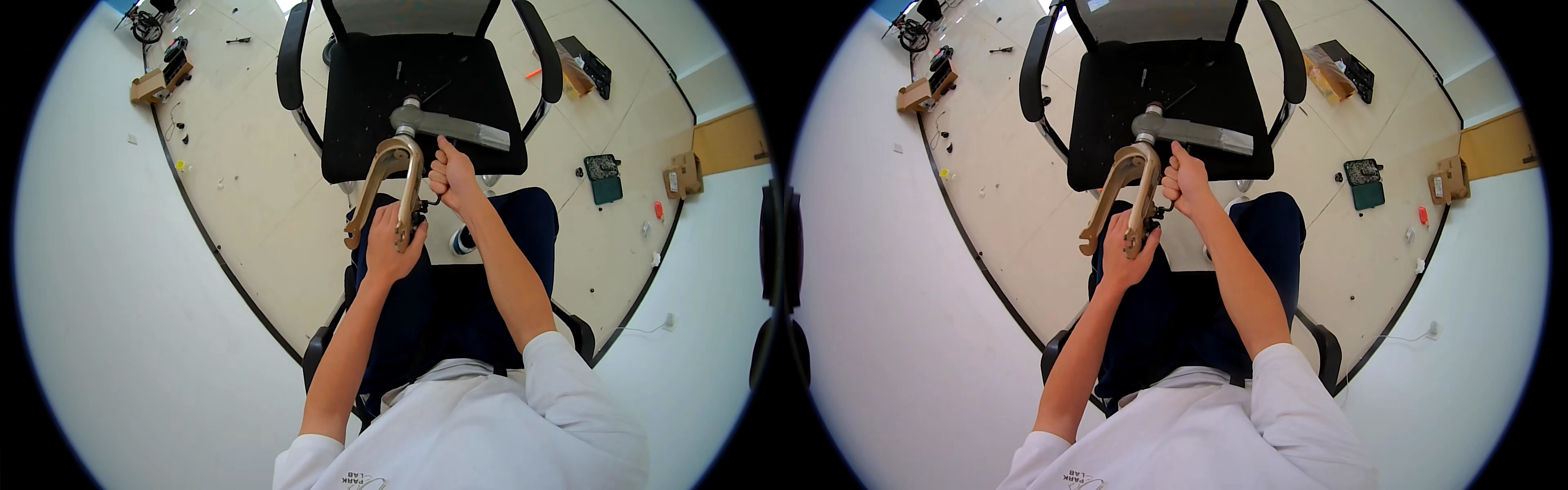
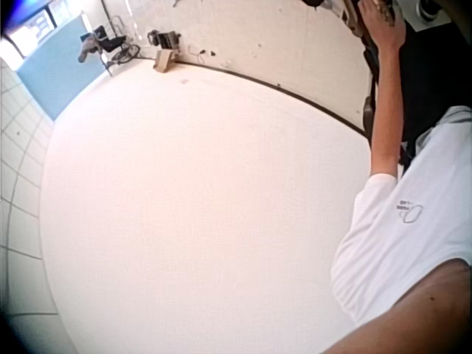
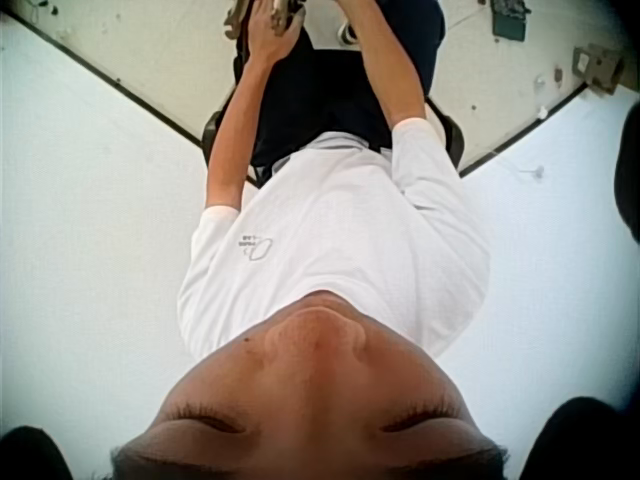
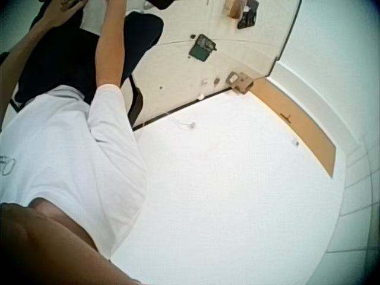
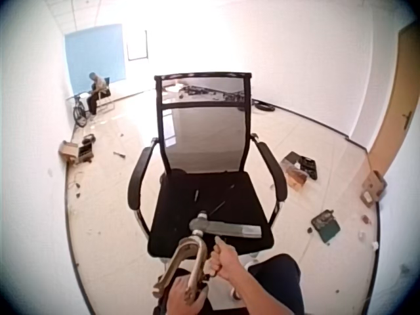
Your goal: The person sits on a chair and assembles a mechanical part using a wrench and screwdriver. They tighten and adjust components on the part while holding it on their lap.
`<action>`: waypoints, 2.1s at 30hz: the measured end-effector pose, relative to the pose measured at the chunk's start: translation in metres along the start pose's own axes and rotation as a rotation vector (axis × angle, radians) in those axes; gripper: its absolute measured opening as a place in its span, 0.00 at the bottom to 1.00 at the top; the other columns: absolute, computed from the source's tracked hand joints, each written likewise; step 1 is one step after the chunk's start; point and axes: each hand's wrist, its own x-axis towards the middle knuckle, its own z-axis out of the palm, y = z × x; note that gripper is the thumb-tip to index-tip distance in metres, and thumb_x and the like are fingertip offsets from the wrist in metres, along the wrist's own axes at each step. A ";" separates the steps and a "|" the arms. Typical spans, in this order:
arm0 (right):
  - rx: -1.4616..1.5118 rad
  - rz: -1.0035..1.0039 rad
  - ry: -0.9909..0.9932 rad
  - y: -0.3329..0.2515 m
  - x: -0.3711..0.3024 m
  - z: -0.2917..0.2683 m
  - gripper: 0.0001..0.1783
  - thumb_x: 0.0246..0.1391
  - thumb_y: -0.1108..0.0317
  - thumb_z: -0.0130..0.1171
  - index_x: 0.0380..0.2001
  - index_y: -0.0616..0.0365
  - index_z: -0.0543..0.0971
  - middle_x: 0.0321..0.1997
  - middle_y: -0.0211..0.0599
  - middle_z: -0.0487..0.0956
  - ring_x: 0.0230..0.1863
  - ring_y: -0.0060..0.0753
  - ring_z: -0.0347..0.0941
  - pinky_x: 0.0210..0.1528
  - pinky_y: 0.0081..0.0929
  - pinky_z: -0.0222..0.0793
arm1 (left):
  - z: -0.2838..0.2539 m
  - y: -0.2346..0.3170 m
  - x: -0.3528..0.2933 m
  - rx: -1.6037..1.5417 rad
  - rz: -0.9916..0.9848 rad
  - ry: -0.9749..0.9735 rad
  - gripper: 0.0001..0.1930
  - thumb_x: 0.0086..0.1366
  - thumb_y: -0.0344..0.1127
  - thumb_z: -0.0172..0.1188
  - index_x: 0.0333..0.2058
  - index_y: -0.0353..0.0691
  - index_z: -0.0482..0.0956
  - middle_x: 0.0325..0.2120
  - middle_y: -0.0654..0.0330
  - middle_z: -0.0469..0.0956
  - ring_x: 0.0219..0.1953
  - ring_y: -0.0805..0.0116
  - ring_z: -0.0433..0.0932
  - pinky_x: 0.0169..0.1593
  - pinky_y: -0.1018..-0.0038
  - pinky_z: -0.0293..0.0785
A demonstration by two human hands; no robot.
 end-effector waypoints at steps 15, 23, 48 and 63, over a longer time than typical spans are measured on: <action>0.094 0.127 0.096 0.012 0.027 -0.014 0.27 0.64 0.56 0.50 0.14 0.43 0.53 0.10 0.17 0.46 0.09 0.15 0.38 0.11 0.18 0.33 | 0.001 0.002 0.003 0.019 -0.001 -0.023 0.16 0.55 0.32 0.61 0.42 0.32 0.74 0.37 0.51 0.75 0.42 0.50 0.72 0.47 0.62 0.69; -0.236 -0.104 0.164 0.006 0.009 0.019 0.23 0.62 0.56 0.51 0.15 0.49 0.60 0.10 0.20 0.52 0.08 0.17 0.45 0.10 0.21 0.38 | 0.001 0.003 0.002 -0.040 -0.077 -0.001 0.16 0.56 0.32 0.61 0.43 0.32 0.74 0.37 0.50 0.75 0.43 0.51 0.72 0.47 0.62 0.69; -0.125 -0.369 -0.050 0.020 -0.042 -0.003 0.26 0.59 0.61 0.56 0.09 0.52 0.62 0.08 0.25 0.58 0.08 0.18 0.52 0.12 0.24 0.46 | 0.003 0.000 0.002 0.033 0.012 -0.037 0.16 0.55 0.34 0.62 0.41 0.33 0.73 0.34 0.52 0.74 0.41 0.52 0.71 0.46 0.63 0.68; 0.242 -0.094 0.002 -0.008 -0.020 -0.015 0.26 0.65 0.58 0.45 0.13 0.43 0.51 0.11 0.18 0.44 0.10 0.17 0.37 0.13 0.20 0.33 | -0.001 0.004 0.001 -0.045 0.008 -0.004 0.14 0.60 0.33 0.58 0.43 0.31 0.74 0.36 0.51 0.75 0.42 0.50 0.71 0.46 0.63 0.68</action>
